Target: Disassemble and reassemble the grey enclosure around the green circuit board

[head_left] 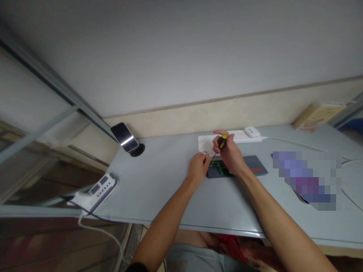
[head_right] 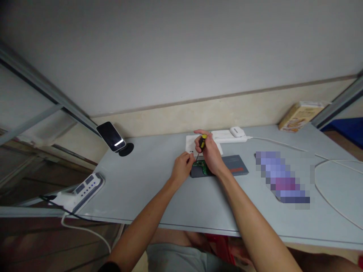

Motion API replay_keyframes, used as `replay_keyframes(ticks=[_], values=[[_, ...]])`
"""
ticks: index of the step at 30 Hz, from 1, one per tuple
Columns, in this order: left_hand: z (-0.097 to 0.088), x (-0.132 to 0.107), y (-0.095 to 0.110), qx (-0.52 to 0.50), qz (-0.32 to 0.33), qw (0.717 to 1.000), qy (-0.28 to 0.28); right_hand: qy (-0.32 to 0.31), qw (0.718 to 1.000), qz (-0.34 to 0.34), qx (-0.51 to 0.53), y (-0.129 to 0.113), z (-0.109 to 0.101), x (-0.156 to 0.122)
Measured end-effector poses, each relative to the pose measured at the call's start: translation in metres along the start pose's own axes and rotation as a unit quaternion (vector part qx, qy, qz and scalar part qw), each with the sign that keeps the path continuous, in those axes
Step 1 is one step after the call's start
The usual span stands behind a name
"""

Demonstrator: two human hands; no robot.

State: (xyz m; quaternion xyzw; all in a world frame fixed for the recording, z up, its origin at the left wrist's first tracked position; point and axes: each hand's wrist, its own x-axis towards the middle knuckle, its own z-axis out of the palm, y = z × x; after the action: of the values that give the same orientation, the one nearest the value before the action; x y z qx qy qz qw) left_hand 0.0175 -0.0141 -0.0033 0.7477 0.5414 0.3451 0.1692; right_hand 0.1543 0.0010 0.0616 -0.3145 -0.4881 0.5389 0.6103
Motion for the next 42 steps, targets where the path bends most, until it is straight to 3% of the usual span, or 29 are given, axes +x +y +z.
replay_keyframes(ticks=[6, 12, 19, 30, 36, 42], values=[[0.0, 0.0, 0.001, -0.003, -0.004, 1.0, 0.01, 0.002, 0.999, 0.029, 0.032, -0.005, -0.001, -0.003], [-0.001, 0.0, 0.002, 0.0, -0.018, 1.0, 0.005, 0.04, 0.998, 0.018, 0.04, -0.005, -0.003, 0.001], [-0.001, 0.0, 0.002, -0.001, -0.015, 1.0, 0.003, 0.032, 0.999, 0.012, 0.009, -0.008, -0.012, 0.0], [-0.002, 0.001, 0.005, 0.021, -0.022, 0.999, -0.012, -0.017, 1.0, -0.018, -0.001, -0.005, -0.003, -0.006], [-0.001, 0.001, 0.003, 0.03, -0.023, 0.999, -0.016, 0.007, 0.992, -0.095, -0.087, 0.006, 0.011, -0.007], [-0.001, 0.002, 0.003, 0.028, -0.021, 0.999, -0.015, -0.031, 0.997, -0.055, -0.053, 0.003, 0.016, -0.005]])
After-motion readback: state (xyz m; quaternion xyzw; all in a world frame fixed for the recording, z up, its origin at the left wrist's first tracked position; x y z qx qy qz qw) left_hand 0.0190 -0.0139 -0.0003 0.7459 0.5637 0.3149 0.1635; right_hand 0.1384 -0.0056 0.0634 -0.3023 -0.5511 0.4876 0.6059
